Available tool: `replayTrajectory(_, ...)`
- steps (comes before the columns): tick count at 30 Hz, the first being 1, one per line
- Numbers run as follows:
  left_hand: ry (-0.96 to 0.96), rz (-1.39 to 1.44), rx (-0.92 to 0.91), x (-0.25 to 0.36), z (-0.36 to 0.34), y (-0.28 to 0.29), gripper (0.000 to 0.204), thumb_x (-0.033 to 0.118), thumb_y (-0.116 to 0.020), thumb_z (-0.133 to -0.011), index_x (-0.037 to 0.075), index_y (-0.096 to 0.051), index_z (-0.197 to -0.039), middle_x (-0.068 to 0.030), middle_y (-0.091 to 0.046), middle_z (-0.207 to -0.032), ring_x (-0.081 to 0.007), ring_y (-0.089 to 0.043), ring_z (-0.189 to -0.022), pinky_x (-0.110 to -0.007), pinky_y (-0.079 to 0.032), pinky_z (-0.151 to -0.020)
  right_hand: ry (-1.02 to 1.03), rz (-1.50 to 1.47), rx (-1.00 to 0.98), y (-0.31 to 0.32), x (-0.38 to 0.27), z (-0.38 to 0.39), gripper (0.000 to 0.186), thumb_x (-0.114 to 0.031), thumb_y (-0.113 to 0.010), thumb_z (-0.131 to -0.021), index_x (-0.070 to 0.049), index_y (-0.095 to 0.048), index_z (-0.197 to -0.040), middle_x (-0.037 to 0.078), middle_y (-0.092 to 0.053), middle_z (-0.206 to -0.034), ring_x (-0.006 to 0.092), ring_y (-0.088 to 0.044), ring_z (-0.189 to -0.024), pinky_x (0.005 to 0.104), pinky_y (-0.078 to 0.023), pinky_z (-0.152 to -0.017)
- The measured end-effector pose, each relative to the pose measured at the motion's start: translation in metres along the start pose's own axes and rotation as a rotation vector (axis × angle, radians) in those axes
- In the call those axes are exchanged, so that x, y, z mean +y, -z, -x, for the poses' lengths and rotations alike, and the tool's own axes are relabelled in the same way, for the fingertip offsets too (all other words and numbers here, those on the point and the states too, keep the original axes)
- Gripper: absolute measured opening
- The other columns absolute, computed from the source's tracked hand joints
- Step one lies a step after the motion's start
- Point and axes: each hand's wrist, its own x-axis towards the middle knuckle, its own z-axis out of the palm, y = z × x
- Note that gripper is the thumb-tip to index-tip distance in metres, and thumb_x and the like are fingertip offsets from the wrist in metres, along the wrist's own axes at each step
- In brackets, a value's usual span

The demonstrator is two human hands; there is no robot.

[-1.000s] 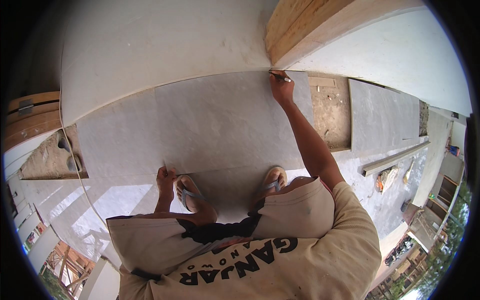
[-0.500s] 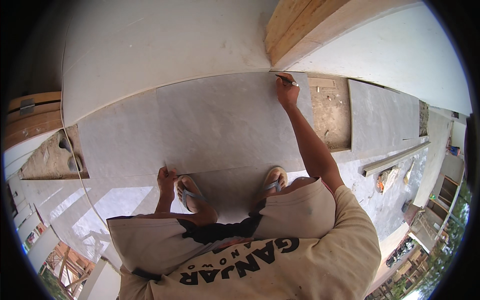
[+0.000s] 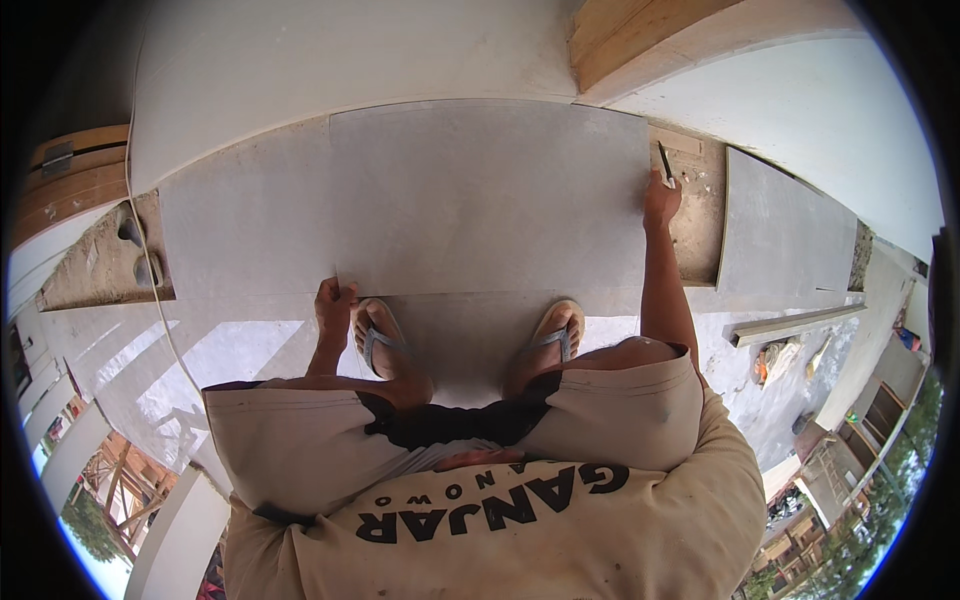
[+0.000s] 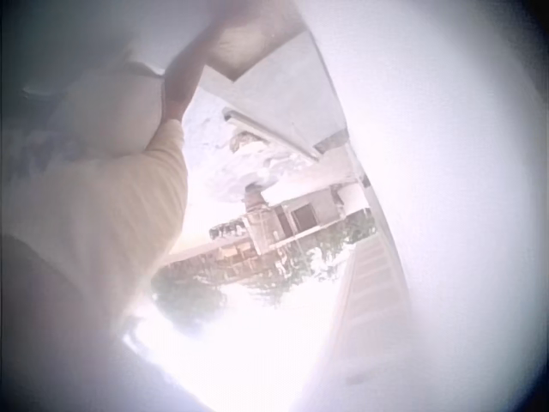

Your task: The person positions large rectangular tiles onto a floor surface, aligning them with existing tiles and using a metal straight edge to check for straightness. The person then uses a pen to mark the tiles and a measuring tape to measure the floor area. The person handles the tiles by hand, lifting and placing them into position.

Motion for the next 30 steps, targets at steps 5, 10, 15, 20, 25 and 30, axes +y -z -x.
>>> replayTrajectory(5, -0.164, -0.493, 0.062, 0.01, 0.003, 0.014, 0.028, 0.017, -0.067, -0.078, 0.0, -0.058, -0.097, -0.0077, -0.058, -0.081, -0.0171, -0.057, -0.075, -0.03, -0.048, -0.07, 0.04, 0.1, -0.323, 0.015, -0.043, 0.047, 0.064, -0.05, -0.06, -0.081, 0.008, -0.058, -0.107, 0.02, -0.062, -0.095, 0.0265, -0.058, -0.089, 0.0346, -0.044, -0.079)
replayTrajectory(10, -0.318, -0.51, 0.092, 0.015, -0.003, 0.014, 0.032, 0.019, -0.068, -0.076, -0.001, -0.057, -0.099, -0.0095, -0.06, -0.08, -0.0189, -0.057, -0.074, -0.031, -0.047, -0.07, -0.011, 0.111, -0.419, 0.017, -0.051, 0.046, 0.067, -0.053, -0.061, -0.079, 0.01, -0.06, -0.102, 0.021, -0.063, -0.094, 0.0267, -0.059, -0.088, 0.0357, -0.044, -0.079)
replayTrajectory(15, -0.215, -0.489, 0.08, 0.025, -0.012, 0.008, 0.029, 0.016, -0.068, -0.075, -0.002, -0.055, -0.093, -0.0069, -0.054, -0.073, -0.0163, -0.051, -0.068, -0.03, -0.044, -0.065, -0.029, 0.023, -0.361, 0.017, -0.051, 0.049, 0.066, -0.055, -0.064, -0.076, 0.009, -0.063, -0.093, 0.015, -0.062, -0.083, 0.0214, -0.054, -0.077, 0.0335, -0.043, -0.073)
replayTrajectory(20, -0.217, -0.536, 0.031, 0.018, -0.02, 0.02, 0.027, 0.015, -0.069, -0.074, -0.001, -0.052, -0.087, -0.0051, -0.049, -0.07, -0.0154, -0.045, -0.064, -0.031, -0.042, -0.061, -0.063, -0.044, -0.366, 0.013, -0.058, 0.054, 0.052, -0.045, -0.066, -0.079, 0.006, -0.066, -0.089, 0.009, -0.062, -0.075, 0.0164, -0.053, -0.069, 0.0319, -0.043, -0.066)
replayTrajectory(25, -0.241, -0.482, 0.04, 0.024, -0.016, 0.015, 0.024, 0.014, -0.068, -0.075, 0.0, -0.052, -0.087, -0.0023, -0.047, -0.072, -0.0115, -0.043, -0.067, -0.028, -0.04, -0.06, -0.092, -0.088, -0.405, 0.012, -0.046, 0.047, 0.053, -0.05, -0.068, -0.075, 0.003, -0.062, -0.078, 0.003, -0.052, -0.067, 0.014, -0.045, -0.064, 0.03, -0.039, -0.061)
replayTrajectory(30, -0.179, -0.496, 0.005, 0.03, -0.016, 0.017, 0.025, 0.014, -0.068, -0.076, 0.0, -0.054, -0.09, -0.003, -0.051, -0.074, -0.0107, -0.046, -0.068, -0.027, -0.041, -0.06, -0.076, -0.076, -0.378, 0.011, -0.041, 0.045, 0.052, -0.044, -0.068, -0.078, 0.007, -0.064, -0.087, 0.004, -0.057, -0.072, 0.0141, -0.048, -0.066, 0.0292, -0.042, -0.063)
